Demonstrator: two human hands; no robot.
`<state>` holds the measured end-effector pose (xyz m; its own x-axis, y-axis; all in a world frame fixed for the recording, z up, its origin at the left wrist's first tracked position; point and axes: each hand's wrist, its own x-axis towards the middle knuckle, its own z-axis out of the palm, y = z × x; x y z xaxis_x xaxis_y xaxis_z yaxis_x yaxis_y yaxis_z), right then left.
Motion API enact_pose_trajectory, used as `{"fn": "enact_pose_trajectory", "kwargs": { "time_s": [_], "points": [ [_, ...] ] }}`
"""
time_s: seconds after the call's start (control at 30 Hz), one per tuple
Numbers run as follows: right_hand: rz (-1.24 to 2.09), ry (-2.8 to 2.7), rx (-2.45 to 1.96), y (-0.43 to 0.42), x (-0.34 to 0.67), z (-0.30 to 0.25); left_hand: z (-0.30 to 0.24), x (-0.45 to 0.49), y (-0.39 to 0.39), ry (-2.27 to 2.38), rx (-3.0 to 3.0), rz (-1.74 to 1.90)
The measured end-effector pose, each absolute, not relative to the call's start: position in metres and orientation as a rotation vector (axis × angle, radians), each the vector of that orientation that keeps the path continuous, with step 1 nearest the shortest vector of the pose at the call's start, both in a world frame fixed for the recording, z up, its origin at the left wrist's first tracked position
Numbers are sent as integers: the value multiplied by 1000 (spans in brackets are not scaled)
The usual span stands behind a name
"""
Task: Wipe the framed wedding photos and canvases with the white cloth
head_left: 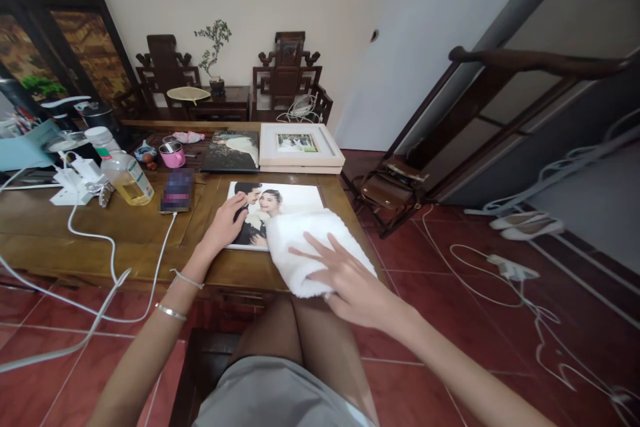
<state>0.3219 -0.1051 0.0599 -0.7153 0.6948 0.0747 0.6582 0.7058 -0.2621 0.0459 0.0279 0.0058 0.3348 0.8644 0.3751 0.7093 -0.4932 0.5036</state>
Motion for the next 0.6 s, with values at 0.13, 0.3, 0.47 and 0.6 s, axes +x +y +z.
{"fn": "enact_pose_trajectory", "kwargs": {
  "time_s": [0.13,0.3,0.47,0.6],
  "points": [
    [236,-2670,-1210,-66,322,52,8,45,27,1409,2369,863],
    [121,-2546,-1445,25,317,44,9,44,26,1391,2355,881],
    [68,-2514,-1521,49,310,45,9,45,25,1403,2326,907],
    [127,-2601,-1395,-1,313,46,10,47,24,1409,2293,936]
  ]
}}
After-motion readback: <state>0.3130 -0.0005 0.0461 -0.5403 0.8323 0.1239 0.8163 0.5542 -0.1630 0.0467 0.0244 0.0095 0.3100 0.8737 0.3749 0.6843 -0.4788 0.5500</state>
